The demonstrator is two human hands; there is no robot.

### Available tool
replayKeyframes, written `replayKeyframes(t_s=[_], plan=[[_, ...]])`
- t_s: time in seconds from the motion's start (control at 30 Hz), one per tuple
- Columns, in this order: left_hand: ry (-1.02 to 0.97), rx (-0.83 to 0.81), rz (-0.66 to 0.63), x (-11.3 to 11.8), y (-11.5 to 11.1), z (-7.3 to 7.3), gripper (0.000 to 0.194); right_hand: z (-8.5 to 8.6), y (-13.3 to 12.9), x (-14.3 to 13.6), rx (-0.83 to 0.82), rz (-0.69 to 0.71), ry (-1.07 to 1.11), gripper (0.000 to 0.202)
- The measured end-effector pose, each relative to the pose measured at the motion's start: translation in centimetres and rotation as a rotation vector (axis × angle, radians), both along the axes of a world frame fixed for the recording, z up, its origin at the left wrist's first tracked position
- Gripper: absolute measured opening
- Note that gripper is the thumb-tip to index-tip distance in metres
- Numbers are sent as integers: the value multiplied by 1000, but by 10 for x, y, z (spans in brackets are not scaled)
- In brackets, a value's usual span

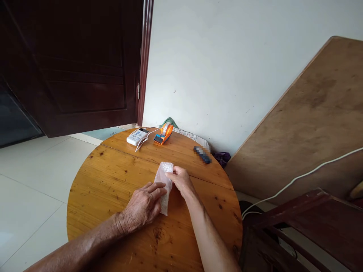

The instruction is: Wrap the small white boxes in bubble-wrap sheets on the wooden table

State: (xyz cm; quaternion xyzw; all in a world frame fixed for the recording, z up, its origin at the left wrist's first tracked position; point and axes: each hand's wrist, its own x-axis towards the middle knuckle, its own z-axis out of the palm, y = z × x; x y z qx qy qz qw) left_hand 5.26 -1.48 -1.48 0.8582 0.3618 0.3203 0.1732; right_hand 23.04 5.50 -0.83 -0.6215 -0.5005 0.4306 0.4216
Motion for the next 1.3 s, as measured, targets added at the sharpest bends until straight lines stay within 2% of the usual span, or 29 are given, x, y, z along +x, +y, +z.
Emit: replayKeyframes(t_s=[0.13,0.2,0.3,0.43,0.73,0.9,1.0,1.1,1.13,1.23,1.3], plan=[[-3,-45,4,1,0,2,36,-2,1,-3,54,-7,-7,18],[-8,-71,27,2,0,1,42,0,-1,-4,75,-7,-3,19],[-38,-98,40,3,0,-3,51,8,-7,-6,107,17,55,24],[-56,-117,47,3,2,-7,45,21,-23,-10,181,47,144,23],[-38,-118,182,3,-2,-4,33,30,-63,-15,368,86,-118,15],[-132,-125,280,2,-4,-7,21,31,-80,-16,370,99,-222,12],[-233,-93,325,1,0,-13,35,30,-90,-17,414,136,-274,10],[-298,-72,239,0,4,-19,58,25,-99,-18,487,176,-317,9],[-307,-79,197,-1,5,-20,57,23,-102,-18,506,186,-325,10],[-315,-130,121,-2,6,-21,27,15,-112,-15,567,224,-335,14],[-314,-153,83,-4,7,-20,13,7,-118,-12,611,263,-358,13]])
